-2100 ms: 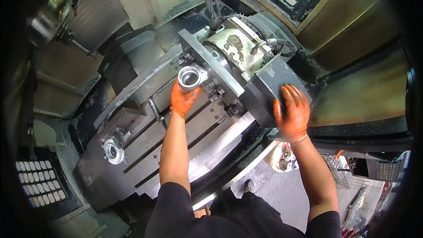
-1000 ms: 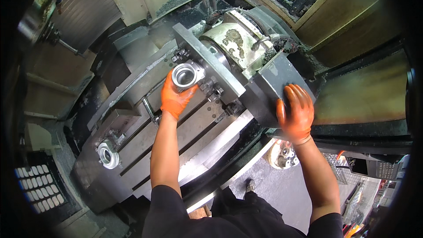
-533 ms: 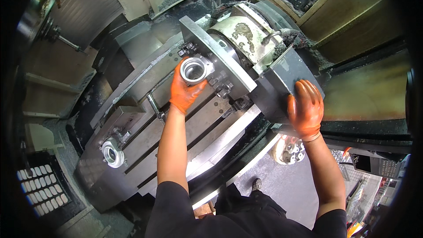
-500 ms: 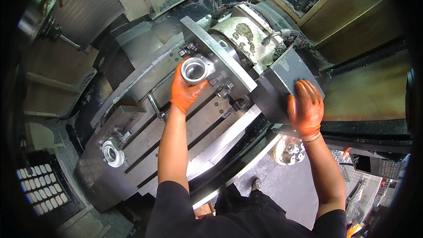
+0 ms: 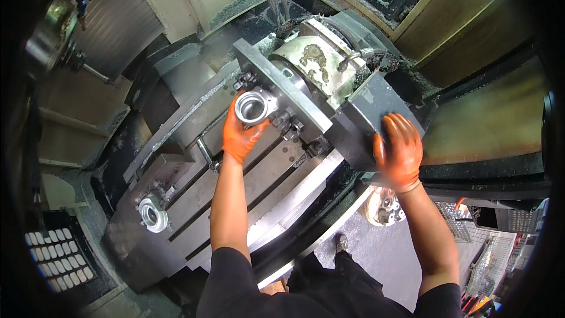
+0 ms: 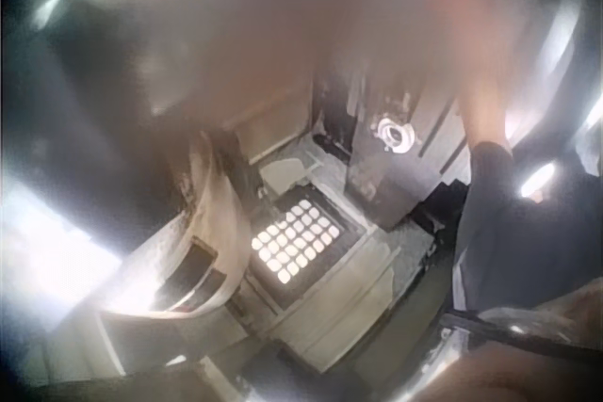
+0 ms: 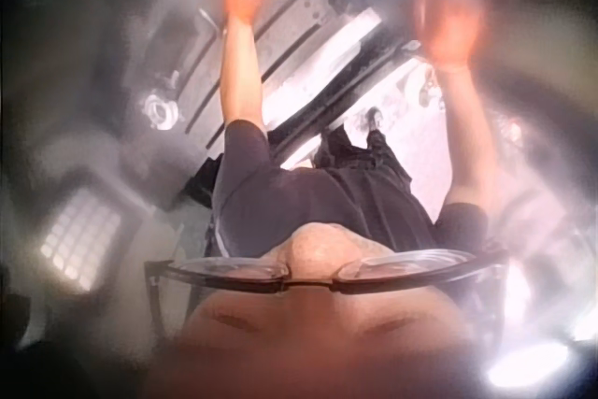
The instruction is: The person removes a cylindrical metal part from a CNC machine, measures its internal diameter with a dial bore gauge, and then places the part back into the machine. The person wears orange gloves throughout the task.
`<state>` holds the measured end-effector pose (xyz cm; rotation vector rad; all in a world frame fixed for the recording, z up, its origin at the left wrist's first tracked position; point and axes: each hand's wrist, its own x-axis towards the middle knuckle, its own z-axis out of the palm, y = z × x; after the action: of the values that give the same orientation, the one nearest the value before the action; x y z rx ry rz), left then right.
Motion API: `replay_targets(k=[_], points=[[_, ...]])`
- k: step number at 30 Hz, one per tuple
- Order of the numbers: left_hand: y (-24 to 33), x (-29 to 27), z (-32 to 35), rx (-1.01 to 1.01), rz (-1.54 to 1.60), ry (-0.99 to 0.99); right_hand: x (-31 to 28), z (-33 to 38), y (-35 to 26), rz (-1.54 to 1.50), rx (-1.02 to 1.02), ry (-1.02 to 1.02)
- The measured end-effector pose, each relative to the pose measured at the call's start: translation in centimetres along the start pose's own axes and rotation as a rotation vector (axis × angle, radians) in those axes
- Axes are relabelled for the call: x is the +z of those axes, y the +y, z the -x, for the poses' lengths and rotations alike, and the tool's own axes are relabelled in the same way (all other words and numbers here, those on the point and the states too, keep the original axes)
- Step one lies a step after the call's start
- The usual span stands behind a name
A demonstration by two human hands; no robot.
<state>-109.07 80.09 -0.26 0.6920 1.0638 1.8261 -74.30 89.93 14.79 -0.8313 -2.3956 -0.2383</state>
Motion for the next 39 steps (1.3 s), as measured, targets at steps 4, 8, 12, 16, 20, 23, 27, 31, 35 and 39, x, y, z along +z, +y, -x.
replay_targets(k=[4, 8, 12, 16, 20, 23, 27, 31, 35, 39], points=[[1.0, 0.8, 0.5, -0.056, 0.007, 0.040, -0.1, -0.1, 0.0, 0.002, 0.002, -0.053], [0.4, 0.2, 0.5, 0.022, -0.117, 0.022, 0.2, -0.3, 0.4, -0.020, -0.030, -0.038], [2.0, 2.1, 0.1, -0.103, 0.099, 0.105, 0.0, -0.6, 0.3, -0.013, -0.038, -0.054], [0.4, 0.8, 0.4, 0.054, -0.115, 0.015, -0.1, -0.2, -0.1, 0.029, -0.015, -0.062], [0.5, -0.8, 1.2, 0.027, -0.103, -0.046, -0.2, -0.1, -0.2, 0.031, -0.014, -0.040], [1.6, 0.9, 2.1, -0.210, -0.075, 0.113, -0.2, 0.2, -0.2, 0.024, 0.000, -0.014], [1.2, 1.6, 0.5, -0.195, -0.053, 0.236, -0.1, 0.2, -0.2, 0.022, 0.002, 0.009], [0.0, 1.2, -0.9, -0.075, -0.064, 0.229, -0.2, 0.1, -0.2, 0.028, 0.012, 0.009], [-0.5, 0.9, -1.0, -0.041, -0.122, 0.307, -0.2, -0.1, -0.2, 0.000, 0.026, -0.009], [0.0, 2.7, -0.2, -0.045, -0.200, 0.478, -0.1, 0.2, -0.2, 0.006, 0.020, 0.006]])
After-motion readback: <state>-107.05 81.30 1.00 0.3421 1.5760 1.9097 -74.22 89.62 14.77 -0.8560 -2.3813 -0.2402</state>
